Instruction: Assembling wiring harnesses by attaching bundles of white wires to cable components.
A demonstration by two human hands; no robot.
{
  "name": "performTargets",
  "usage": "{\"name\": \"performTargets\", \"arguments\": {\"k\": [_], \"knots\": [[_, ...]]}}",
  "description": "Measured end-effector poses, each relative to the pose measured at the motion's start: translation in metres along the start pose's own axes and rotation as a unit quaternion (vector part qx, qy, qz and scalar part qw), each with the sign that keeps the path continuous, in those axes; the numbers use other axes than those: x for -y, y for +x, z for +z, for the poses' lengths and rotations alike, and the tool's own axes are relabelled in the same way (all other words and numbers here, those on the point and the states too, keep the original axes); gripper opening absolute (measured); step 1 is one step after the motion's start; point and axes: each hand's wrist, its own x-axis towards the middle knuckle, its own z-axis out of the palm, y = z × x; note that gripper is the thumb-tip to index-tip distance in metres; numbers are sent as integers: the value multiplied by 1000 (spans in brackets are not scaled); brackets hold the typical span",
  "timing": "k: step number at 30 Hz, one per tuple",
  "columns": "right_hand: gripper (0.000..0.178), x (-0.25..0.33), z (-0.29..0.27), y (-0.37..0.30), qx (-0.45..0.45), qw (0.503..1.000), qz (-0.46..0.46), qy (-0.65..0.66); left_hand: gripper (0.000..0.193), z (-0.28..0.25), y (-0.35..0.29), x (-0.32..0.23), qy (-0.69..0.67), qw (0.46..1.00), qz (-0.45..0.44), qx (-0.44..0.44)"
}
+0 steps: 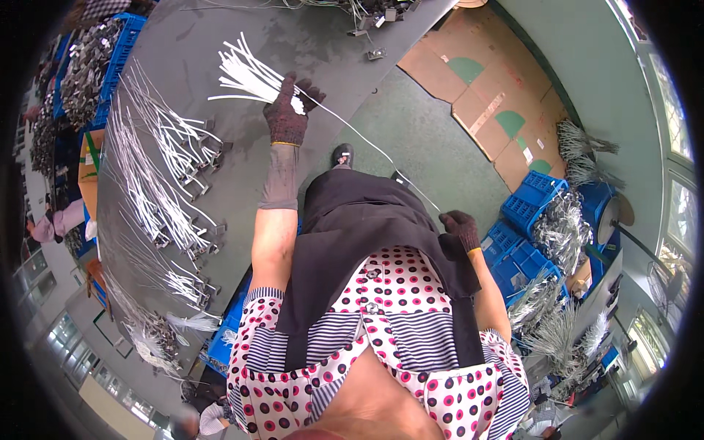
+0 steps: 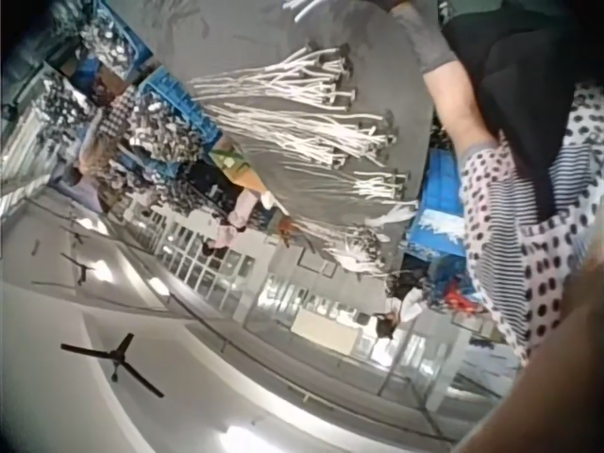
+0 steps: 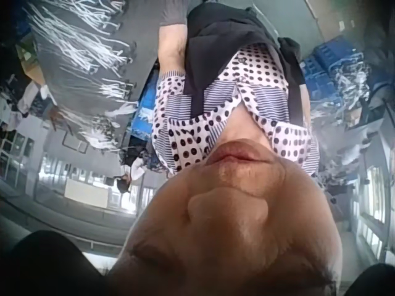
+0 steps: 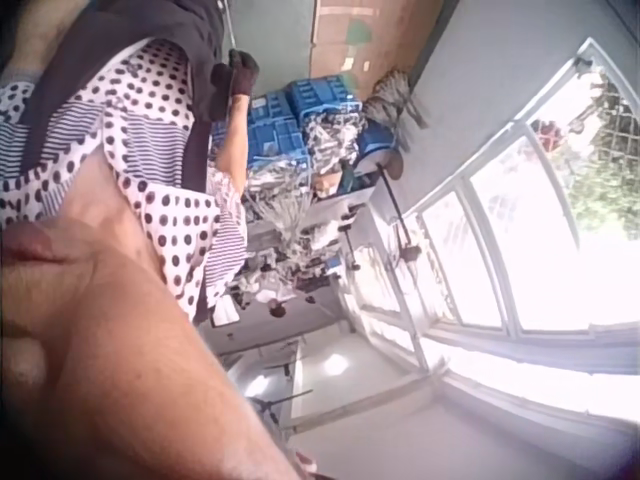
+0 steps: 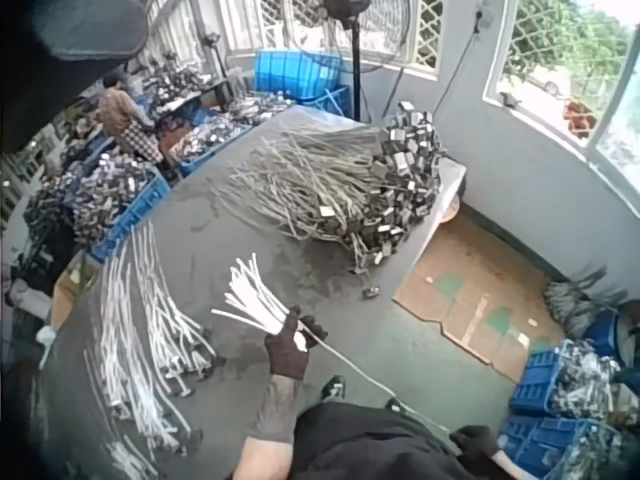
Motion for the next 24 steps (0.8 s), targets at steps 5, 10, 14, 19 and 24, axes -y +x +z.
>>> {"name": "performTargets", "arguments": {"k": [5, 10, 14, 19, 24], "knots": [[34, 23, -6, 12, 16, 998, 49, 40, 31, 0, 14, -15, -96, 995, 30, -11], [36, -11, -12, 1, -20, 999, 30, -15, 33, 2, 27, -28, -80, 994, 18, -76], [37, -11, -11, 4, -14, 1000, -6, -8, 30, 10, 20, -14, -41, 995, 18, -90], [36, 52, 3, 32, 19, 999, 22, 16, 27, 12, 15, 12, -43, 999, -13, -29], [36, 122, 30, 94, 22, 992, -102, 77, 23, 38, -12, 37, 42, 997, -52, 43]]}}
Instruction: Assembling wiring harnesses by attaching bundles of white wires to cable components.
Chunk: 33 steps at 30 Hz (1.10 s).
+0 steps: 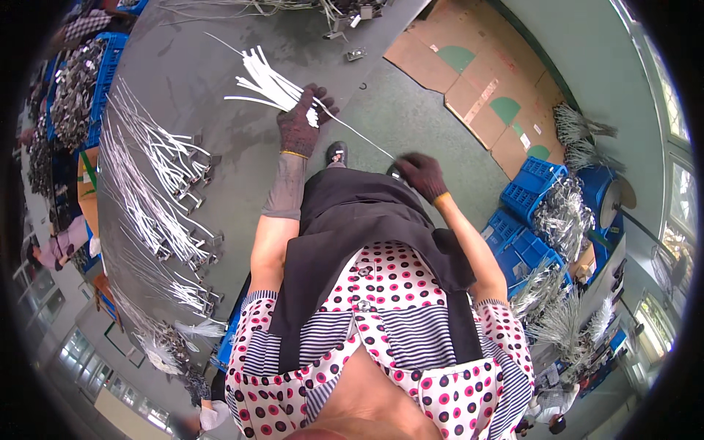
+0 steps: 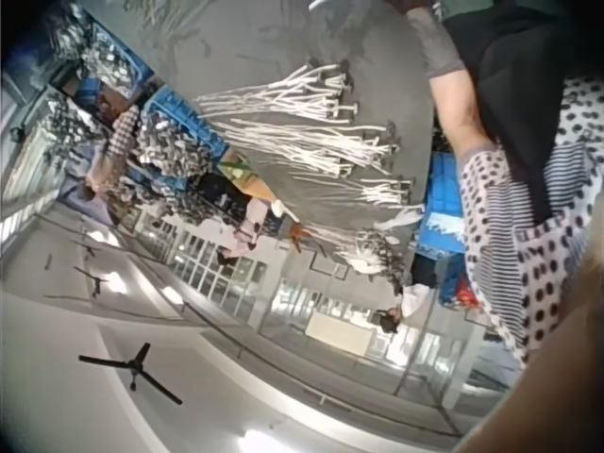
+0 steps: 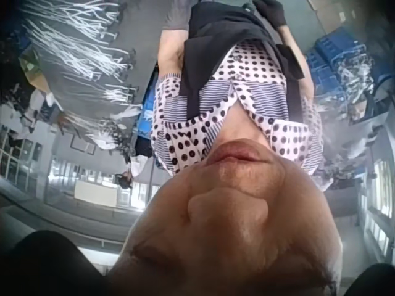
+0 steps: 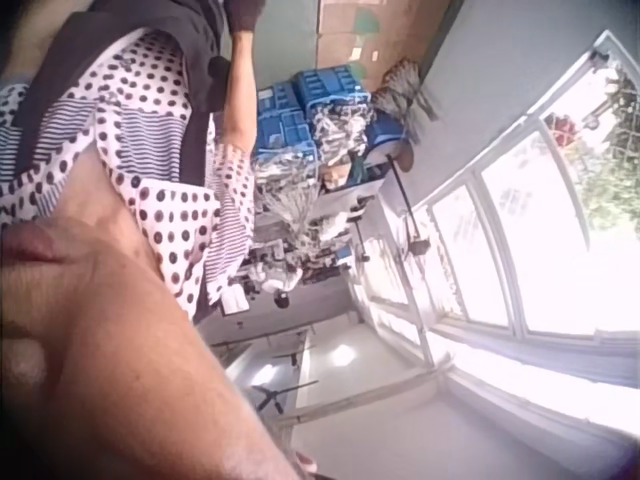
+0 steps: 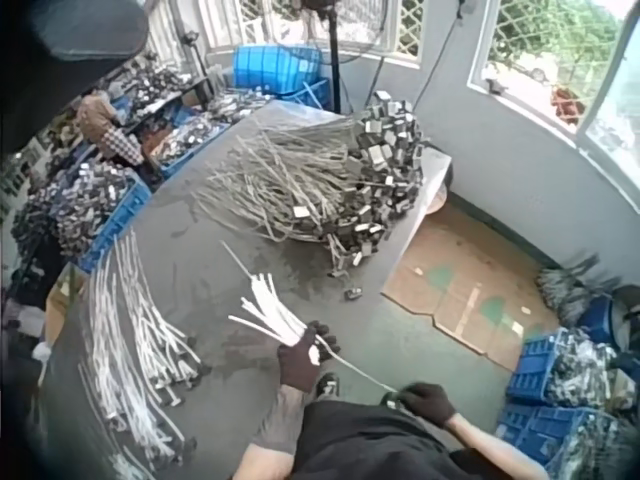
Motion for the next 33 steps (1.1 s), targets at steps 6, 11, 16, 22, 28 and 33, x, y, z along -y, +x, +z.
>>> {"name": "performTargets", "arguments": {"k": [6, 11, 16, 22, 28, 33], "knots": [[53, 143, 35, 58, 25, 983, -60, 170, 29, 12, -8, 20, 121, 992, 6, 26], [65, 192, 78, 114, -116, 989, -88, 33, 33, -1, -1, 31, 251, 959, 118, 57], [66, 232, 64, 107, -51, 985, -106, -127, 26, -15, 8, 11, 263, 956, 115, 61], [53, 209, 38, 147, -217, 937, -191, -196, 35, -31, 19, -35, 468, 860, 72, -189], [34, 189, 38, 154, -83, 948, -287, 110, 32, -68, 29, -31, 371, 879, 174, -242], [28, 154, 17, 121, -120, 930, -347, 0, 23, 9, -11, -27, 223, 966, 4, -127]]}}
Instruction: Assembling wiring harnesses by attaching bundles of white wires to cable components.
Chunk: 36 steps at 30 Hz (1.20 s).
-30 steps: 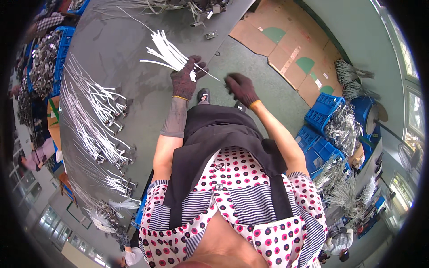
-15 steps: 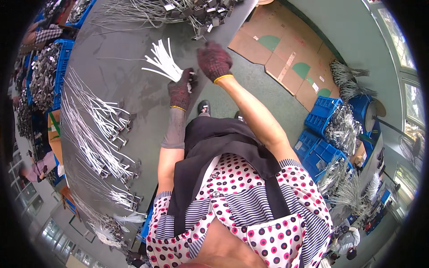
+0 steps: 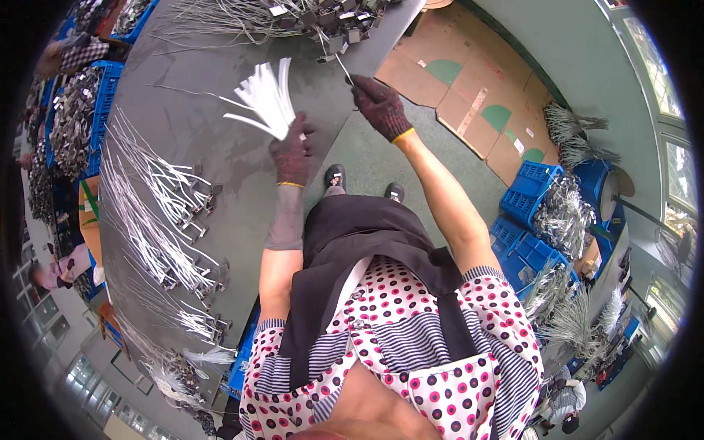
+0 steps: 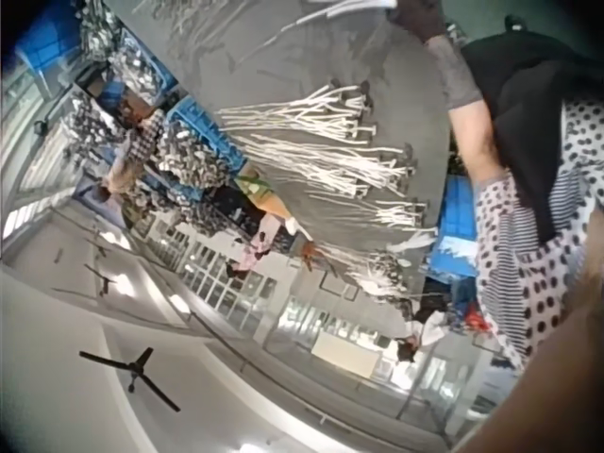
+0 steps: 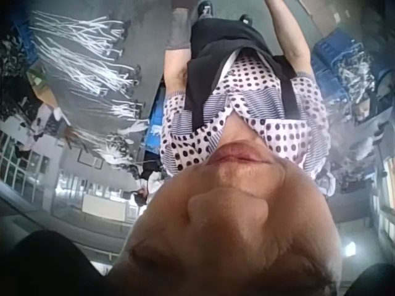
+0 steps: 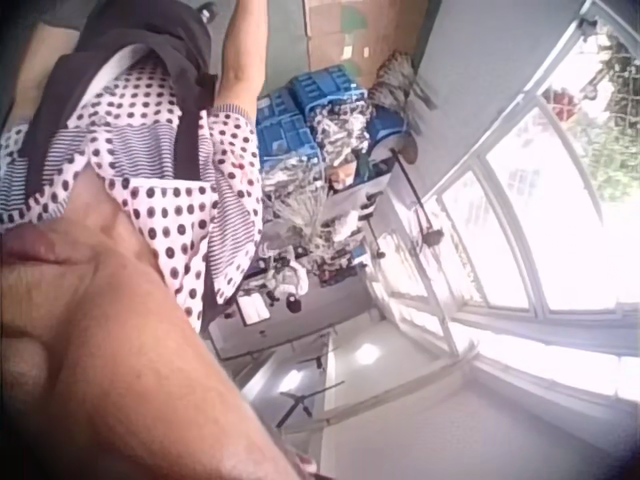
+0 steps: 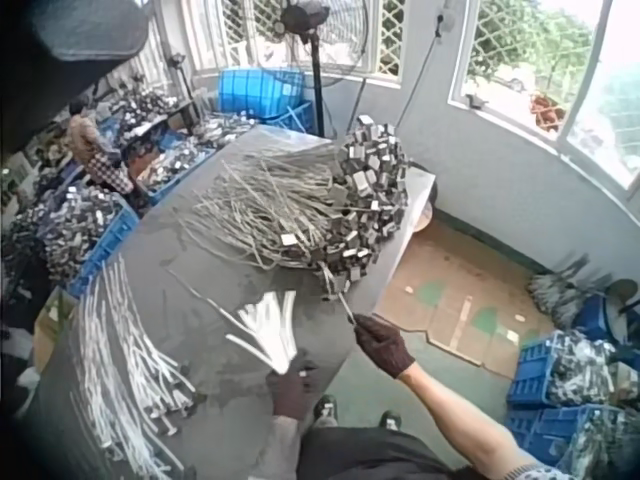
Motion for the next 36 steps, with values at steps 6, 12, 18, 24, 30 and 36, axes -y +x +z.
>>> {"name": "performTargets", "arguments": {"k": [6, 12, 18, 24, 30, 36], "knots": [[25, -2, -56, -97, 39, 994, 74, -64, 27, 79, 2, 28, -176, 964, -70, 184], [25, -45, -127, -258, 95, 933, 347, -2, 25, 119, 10, 34, -237, 940, -99, 223], [22, -88, -181, -393, 64, 917, 388, -63, 26, 111, 2, 40, -287, 940, -78, 167], [18, -124, -217, -446, 68, 924, 371, -66, 35, 92, -13, 30, -338, 932, -17, 130], [18, -136, -238, -441, 58, 942, 306, -126, 40, 66, -33, 31, -335, 934, 60, 106], [24, -89, -216, -350, 99, 936, 338, -27, 36, 53, -46, 51, -287, 947, 13, 142]]}}
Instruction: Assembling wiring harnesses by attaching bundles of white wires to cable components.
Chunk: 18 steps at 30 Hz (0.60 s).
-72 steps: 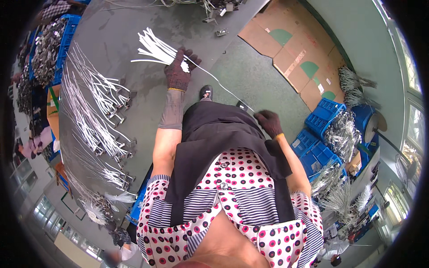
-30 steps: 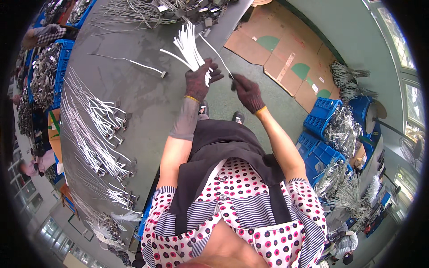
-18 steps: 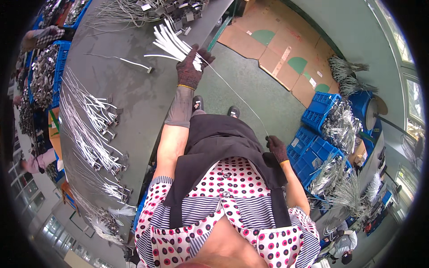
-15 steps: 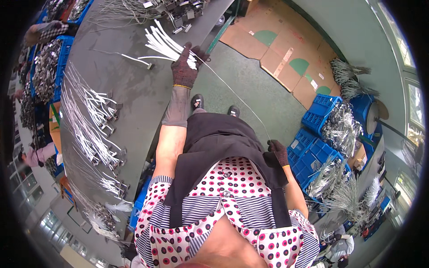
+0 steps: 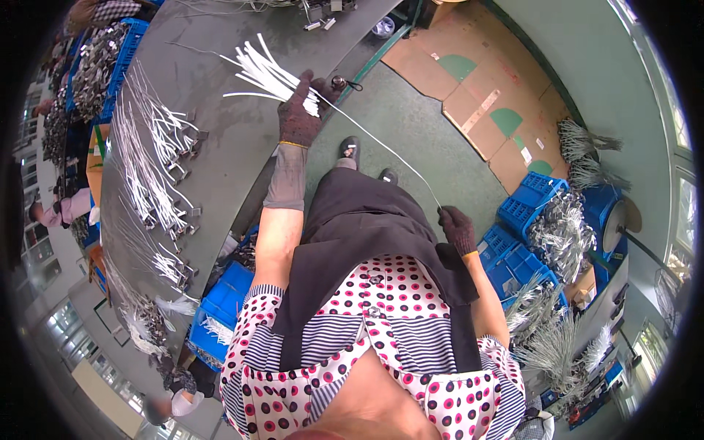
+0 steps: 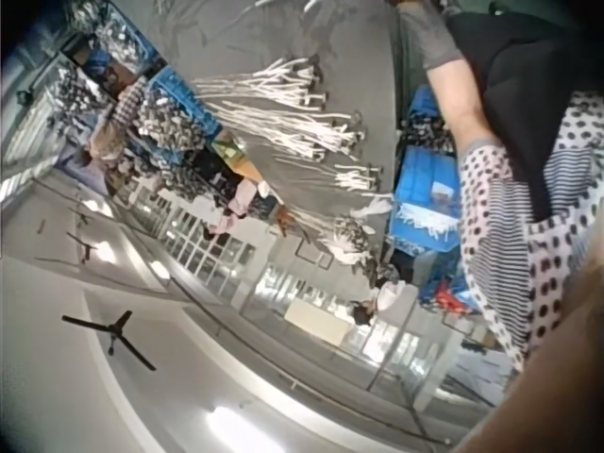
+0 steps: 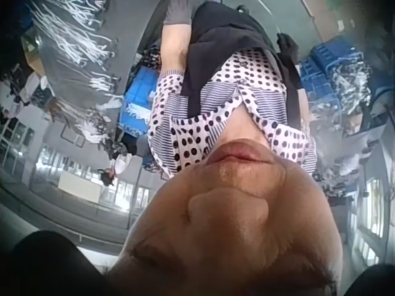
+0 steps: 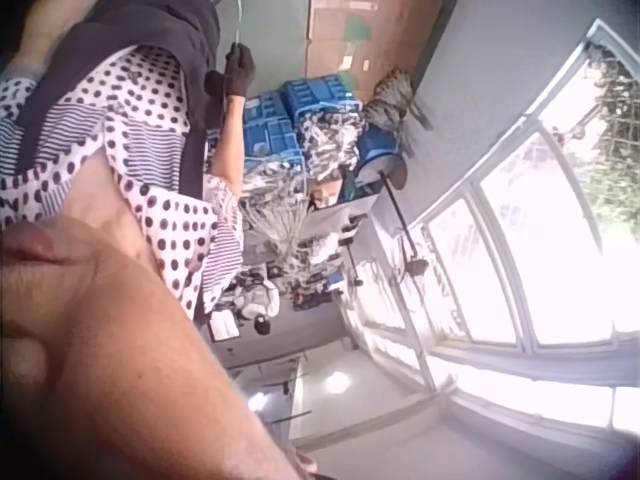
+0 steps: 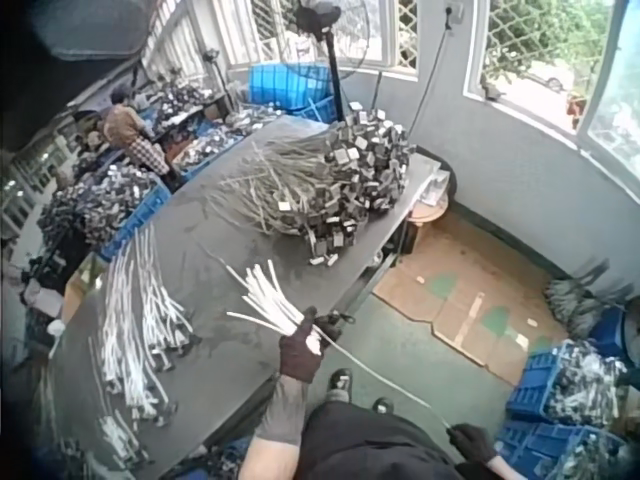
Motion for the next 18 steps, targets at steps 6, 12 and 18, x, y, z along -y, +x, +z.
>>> {"name": "performTargets", "arguments": {"k": [6, 12, 18], "knots": [[44, 135, 50, 70, 38, 993, -3, 109, 23, -2, -23, 29, 207, 977, 13, 51], [63, 308, 105, 139, 34, 997, -10, 72, 19, 11, -36, 26, 325, 938, 62, 101], [68, 360, 144, 205, 2, 991, -119, -58, 19, -18, 20, -17, 626, 604, 468, 157]]}}
